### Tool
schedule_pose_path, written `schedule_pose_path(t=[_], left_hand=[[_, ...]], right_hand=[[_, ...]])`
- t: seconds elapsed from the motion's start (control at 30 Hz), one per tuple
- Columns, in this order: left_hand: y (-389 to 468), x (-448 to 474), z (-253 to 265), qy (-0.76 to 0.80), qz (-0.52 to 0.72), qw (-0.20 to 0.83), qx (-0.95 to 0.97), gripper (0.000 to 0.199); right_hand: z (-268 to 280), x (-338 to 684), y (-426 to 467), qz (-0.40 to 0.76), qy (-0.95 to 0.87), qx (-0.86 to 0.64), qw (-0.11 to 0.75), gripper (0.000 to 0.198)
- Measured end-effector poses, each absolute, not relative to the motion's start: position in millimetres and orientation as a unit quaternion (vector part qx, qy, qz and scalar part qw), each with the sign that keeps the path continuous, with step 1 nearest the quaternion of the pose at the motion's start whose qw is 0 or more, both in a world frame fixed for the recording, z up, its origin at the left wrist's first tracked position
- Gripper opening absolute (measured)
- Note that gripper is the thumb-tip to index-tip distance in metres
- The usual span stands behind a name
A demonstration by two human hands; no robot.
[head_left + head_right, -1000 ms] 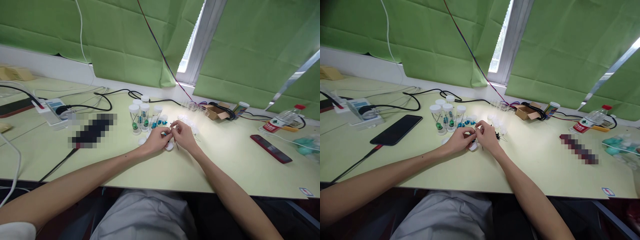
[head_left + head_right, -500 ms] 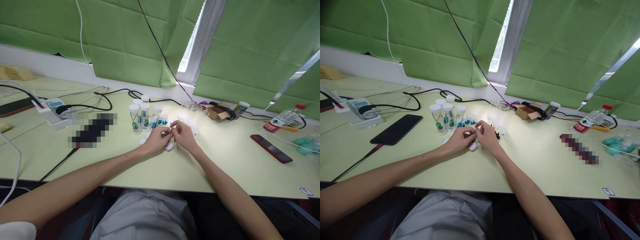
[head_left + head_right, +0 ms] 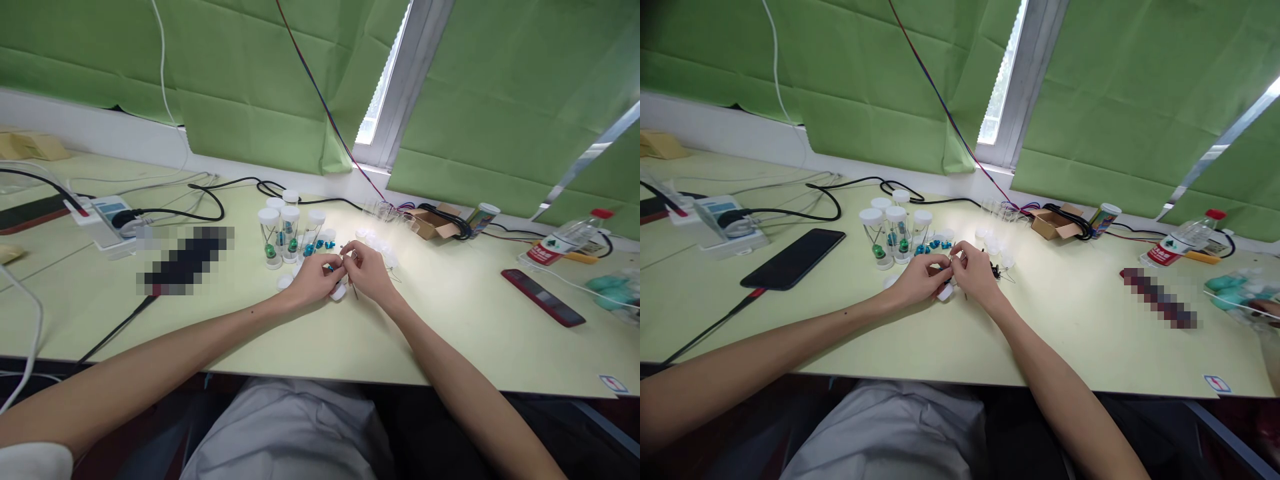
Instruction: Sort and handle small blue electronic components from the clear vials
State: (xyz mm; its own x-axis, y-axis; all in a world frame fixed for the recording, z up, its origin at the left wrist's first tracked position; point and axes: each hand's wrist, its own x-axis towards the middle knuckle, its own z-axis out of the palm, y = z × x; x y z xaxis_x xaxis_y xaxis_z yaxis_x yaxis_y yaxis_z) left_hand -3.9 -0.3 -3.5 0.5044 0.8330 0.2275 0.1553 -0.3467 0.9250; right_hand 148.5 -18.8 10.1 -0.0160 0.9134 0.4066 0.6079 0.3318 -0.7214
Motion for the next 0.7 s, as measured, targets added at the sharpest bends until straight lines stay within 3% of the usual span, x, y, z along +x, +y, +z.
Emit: schedule_pose_path(t=[0.7], left_hand=[[2.2,-4.6,-5.9,0.332,0.37,0.449,0.742,0.026]], right_hand=[[10.9,147.7,-18.5,0.182,-0.691,-0.554,0.427,0.016]])
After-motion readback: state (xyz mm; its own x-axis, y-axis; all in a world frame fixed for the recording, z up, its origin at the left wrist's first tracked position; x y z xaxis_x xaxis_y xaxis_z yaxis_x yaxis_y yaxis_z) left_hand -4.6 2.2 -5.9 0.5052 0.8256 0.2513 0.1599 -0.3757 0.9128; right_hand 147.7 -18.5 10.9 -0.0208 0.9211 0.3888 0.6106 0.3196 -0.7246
